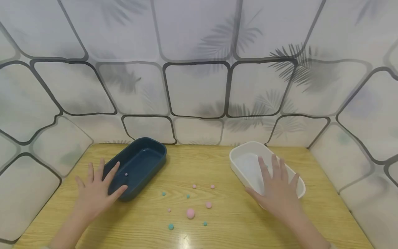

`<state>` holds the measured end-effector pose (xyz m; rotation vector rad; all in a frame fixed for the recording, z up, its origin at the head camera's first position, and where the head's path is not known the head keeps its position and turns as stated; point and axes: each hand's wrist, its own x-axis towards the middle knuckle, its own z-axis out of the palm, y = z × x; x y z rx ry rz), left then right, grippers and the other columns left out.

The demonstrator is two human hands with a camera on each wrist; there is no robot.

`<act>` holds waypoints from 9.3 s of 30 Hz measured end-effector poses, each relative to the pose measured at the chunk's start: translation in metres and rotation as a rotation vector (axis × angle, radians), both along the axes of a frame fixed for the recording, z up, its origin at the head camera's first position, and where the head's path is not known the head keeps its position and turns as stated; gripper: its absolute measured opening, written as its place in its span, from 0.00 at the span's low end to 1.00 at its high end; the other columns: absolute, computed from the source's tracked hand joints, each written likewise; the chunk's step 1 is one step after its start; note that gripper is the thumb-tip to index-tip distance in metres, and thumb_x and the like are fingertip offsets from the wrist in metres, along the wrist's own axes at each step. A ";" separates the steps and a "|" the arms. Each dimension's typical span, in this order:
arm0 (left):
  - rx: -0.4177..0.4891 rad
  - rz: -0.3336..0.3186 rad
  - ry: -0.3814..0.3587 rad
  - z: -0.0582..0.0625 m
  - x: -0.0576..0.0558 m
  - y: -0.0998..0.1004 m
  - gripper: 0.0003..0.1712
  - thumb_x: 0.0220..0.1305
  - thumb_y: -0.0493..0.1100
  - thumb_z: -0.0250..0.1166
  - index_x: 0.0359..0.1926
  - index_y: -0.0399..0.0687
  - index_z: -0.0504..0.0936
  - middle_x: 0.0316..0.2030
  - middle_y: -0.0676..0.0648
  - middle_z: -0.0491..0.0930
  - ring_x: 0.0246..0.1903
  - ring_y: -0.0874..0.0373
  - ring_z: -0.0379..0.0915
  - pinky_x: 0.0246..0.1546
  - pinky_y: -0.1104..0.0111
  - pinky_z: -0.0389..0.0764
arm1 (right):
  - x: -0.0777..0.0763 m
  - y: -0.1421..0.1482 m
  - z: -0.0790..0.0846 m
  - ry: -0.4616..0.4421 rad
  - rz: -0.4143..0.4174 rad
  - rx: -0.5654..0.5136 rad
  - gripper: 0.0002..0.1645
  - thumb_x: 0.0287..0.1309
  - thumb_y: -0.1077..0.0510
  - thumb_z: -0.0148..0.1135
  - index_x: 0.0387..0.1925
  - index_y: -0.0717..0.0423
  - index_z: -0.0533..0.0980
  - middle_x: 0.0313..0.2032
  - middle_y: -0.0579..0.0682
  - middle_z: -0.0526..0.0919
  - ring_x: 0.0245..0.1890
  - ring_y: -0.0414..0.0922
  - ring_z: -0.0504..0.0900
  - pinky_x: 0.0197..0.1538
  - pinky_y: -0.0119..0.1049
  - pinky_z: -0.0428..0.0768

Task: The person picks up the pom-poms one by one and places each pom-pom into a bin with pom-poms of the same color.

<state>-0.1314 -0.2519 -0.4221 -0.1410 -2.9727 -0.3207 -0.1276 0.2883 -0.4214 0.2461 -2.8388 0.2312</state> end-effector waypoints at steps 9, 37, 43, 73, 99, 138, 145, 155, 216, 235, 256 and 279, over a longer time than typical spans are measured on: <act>-0.026 -0.024 0.043 -0.005 -0.005 -0.015 0.53 0.68 0.71 0.64 0.84 0.56 0.57 0.83 0.26 0.43 0.80 0.17 0.35 0.70 0.17 0.43 | -0.007 -0.023 0.009 0.035 0.068 -0.056 0.65 0.61 0.30 0.70 0.86 0.50 0.49 0.80 0.75 0.51 0.79 0.77 0.53 0.67 0.88 0.55; -0.027 -0.147 0.068 -0.017 -0.019 -0.056 0.47 0.76 0.62 0.62 0.82 0.39 0.60 0.80 0.22 0.50 0.80 0.23 0.46 0.75 0.30 0.57 | -0.022 -0.094 -0.007 0.091 0.353 -0.246 0.49 0.63 0.47 0.75 0.78 0.57 0.64 0.72 0.66 0.70 0.71 0.64 0.71 0.63 0.64 0.82; -0.015 -0.168 0.027 -0.020 -0.022 -0.055 0.49 0.77 0.62 0.61 0.82 0.36 0.57 0.81 0.23 0.47 0.81 0.25 0.44 0.76 0.31 0.56 | -0.026 -0.099 -0.016 0.022 0.368 -0.246 0.43 0.67 0.46 0.71 0.76 0.60 0.67 0.70 0.63 0.74 0.70 0.62 0.74 0.69 0.63 0.78; -0.002 -0.191 -0.038 -0.022 -0.024 -0.052 0.53 0.79 0.61 0.57 0.82 0.26 0.48 0.82 0.26 0.47 0.82 0.29 0.44 0.82 0.41 0.53 | -0.064 -0.095 -0.058 -0.432 0.294 -0.733 0.20 0.64 0.60 0.73 0.53 0.67 0.83 0.44 0.56 0.87 0.43 0.39 0.83 0.46 0.26 0.83; -0.072 -0.194 -0.015 -0.023 -0.025 -0.053 0.57 0.75 0.66 0.61 0.81 0.24 0.52 0.81 0.25 0.51 0.82 0.30 0.47 0.82 0.42 0.56 | -0.072 -0.101 -0.063 -0.384 0.279 -0.639 0.04 0.57 0.64 0.77 0.35 0.59 0.87 0.29 0.46 0.85 0.29 0.31 0.76 0.34 0.25 0.78; -0.056 -0.181 -0.011 -0.025 -0.027 -0.052 0.58 0.73 0.65 0.63 0.81 0.23 0.51 0.81 0.25 0.51 0.81 0.28 0.50 0.77 0.37 0.63 | -0.120 -0.186 0.004 -0.350 0.318 -0.636 0.06 0.65 0.58 0.74 0.42 0.54 0.89 0.36 0.49 0.91 0.36 0.40 0.85 0.40 0.32 0.83; -0.054 -0.187 0.006 -0.027 -0.027 -0.053 0.58 0.73 0.65 0.63 0.80 0.23 0.52 0.81 0.24 0.52 0.80 0.28 0.51 0.77 0.38 0.63 | -0.132 -0.210 0.009 -0.336 0.350 -0.649 0.06 0.65 0.57 0.75 0.42 0.53 0.90 0.37 0.50 0.91 0.36 0.40 0.86 0.41 0.32 0.84; -0.049 -0.184 0.013 -0.025 -0.025 -0.051 0.57 0.73 0.64 0.64 0.80 0.23 0.53 0.80 0.24 0.53 0.80 0.28 0.51 0.76 0.38 0.64 | -0.141 -0.245 0.013 -0.334 0.415 -0.664 0.06 0.66 0.59 0.74 0.42 0.56 0.90 0.38 0.53 0.92 0.37 0.44 0.89 0.40 0.30 0.85; -0.037 -0.194 0.001 -0.028 -0.025 -0.053 0.57 0.75 0.64 0.62 0.81 0.23 0.51 0.81 0.24 0.52 0.80 0.27 0.50 0.76 0.37 0.63 | -0.134 -0.261 0.002 -0.563 0.282 -0.920 0.10 0.67 0.62 0.73 0.47 0.61 0.89 0.45 0.57 0.92 0.39 0.42 0.89 0.49 0.41 0.90; -0.037 -0.174 -0.017 -0.025 -0.023 -0.050 0.57 0.74 0.64 0.63 0.81 0.24 0.52 0.81 0.25 0.52 0.80 0.28 0.50 0.75 0.36 0.64 | -0.117 -0.182 -0.014 -0.582 0.276 -0.821 0.11 0.66 0.64 0.72 0.47 0.66 0.87 0.43 0.58 0.92 0.35 0.37 0.86 0.46 0.39 0.89; -0.035 -0.183 -0.002 -0.026 -0.024 -0.051 0.57 0.75 0.63 0.63 0.81 0.24 0.52 0.81 0.25 0.51 0.81 0.28 0.50 0.77 0.37 0.63 | -0.100 -0.153 -0.044 -0.569 0.345 -0.675 0.09 0.62 0.61 0.75 0.43 0.62 0.88 0.38 0.54 0.92 0.34 0.35 0.83 0.39 0.25 0.81; -0.034 -0.176 -0.003 -0.026 -0.025 -0.052 0.57 0.74 0.64 0.63 0.81 0.25 0.51 0.81 0.25 0.51 0.81 0.28 0.50 0.76 0.36 0.64 | -0.103 -0.149 -0.057 -0.615 0.507 -0.648 0.11 0.58 0.63 0.79 0.41 0.63 0.87 0.35 0.51 0.90 0.33 0.32 0.83 0.40 0.24 0.83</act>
